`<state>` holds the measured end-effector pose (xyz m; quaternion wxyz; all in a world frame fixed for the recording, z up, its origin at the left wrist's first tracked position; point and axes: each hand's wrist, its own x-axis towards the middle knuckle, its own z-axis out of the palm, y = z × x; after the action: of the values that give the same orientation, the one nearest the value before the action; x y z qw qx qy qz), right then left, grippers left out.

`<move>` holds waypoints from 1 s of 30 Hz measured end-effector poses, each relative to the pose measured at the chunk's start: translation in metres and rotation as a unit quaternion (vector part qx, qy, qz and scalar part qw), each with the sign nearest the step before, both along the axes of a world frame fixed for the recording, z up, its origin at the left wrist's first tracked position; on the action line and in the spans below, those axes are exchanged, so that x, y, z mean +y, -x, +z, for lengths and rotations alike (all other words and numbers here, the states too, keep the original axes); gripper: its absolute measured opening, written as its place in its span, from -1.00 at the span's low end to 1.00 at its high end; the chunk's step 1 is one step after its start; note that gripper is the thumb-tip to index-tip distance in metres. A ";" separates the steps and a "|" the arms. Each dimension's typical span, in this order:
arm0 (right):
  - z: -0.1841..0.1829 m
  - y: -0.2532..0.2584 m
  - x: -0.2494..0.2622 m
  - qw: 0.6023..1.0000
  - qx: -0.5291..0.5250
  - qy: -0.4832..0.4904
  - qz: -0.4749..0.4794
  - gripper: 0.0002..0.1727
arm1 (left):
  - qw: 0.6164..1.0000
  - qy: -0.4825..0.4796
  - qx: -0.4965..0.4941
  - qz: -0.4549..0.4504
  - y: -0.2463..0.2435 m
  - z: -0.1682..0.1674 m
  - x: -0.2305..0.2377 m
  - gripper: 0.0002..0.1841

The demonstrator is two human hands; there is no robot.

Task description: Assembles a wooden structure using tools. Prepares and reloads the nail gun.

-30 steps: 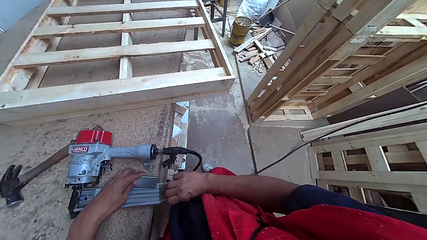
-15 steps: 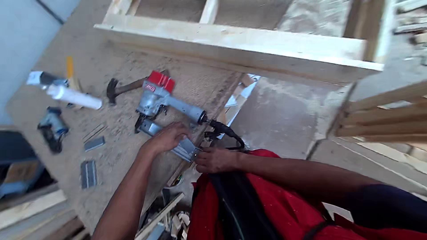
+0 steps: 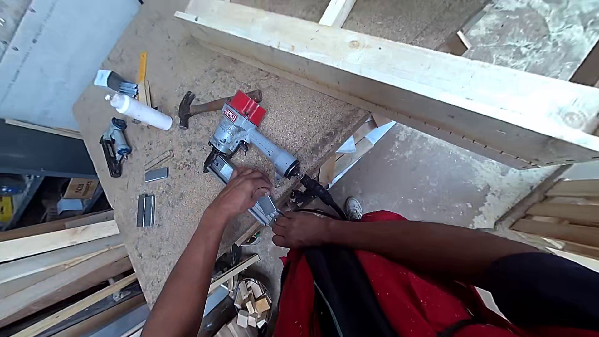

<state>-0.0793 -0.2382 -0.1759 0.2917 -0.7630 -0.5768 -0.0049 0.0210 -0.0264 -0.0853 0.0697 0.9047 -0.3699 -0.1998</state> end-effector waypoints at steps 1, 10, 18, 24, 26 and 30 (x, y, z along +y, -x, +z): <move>-0.002 -0.002 0.001 1.000 0.019 0.005 0.010 -0.83 | 1.000 0.024 0.004 0.003 0.002 -0.003 0.003 -0.75; -0.016 -0.019 0.009 0.995 -0.079 0.061 -0.013 -0.86 | 0.989 -0.068 -0.130 0.026 0.024 0.012 0.015 -0.62; 0.085 -0.092 -0.059 0.997 0.004 -0.015 -0.070 -0.83 | 0.642 0.605 0.194 0.429 0.037 -0.009 -0.081 -0.78; 0.156 -0.216 -0.132 0.969 -0.122 0.040 -0.212 -0.72 | 0.387 0.733 0.364 0.425 -0.020 -0.022 -0.189 -0.65; 0.163 -0.260 -0.138 0.961 -0.109 0.071 -0.245 -0.69 | 0.272 0.758 0.369 0.465 -0.052 -0.033 -0.213 -0.63; 0.156 -0.309 -0.121 0.974 -0.076 0.118 -0.180 -0.63 | 0.117 0.804 0.237 0.533 -0.088 -0.066 -0.217 -0.67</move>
<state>0.2293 -0.3590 -0.0200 0.1494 -0.8805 -0.4475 -0.0474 0.1094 -0.2435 -0.1511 0.9296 0.1997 0.2944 0.0965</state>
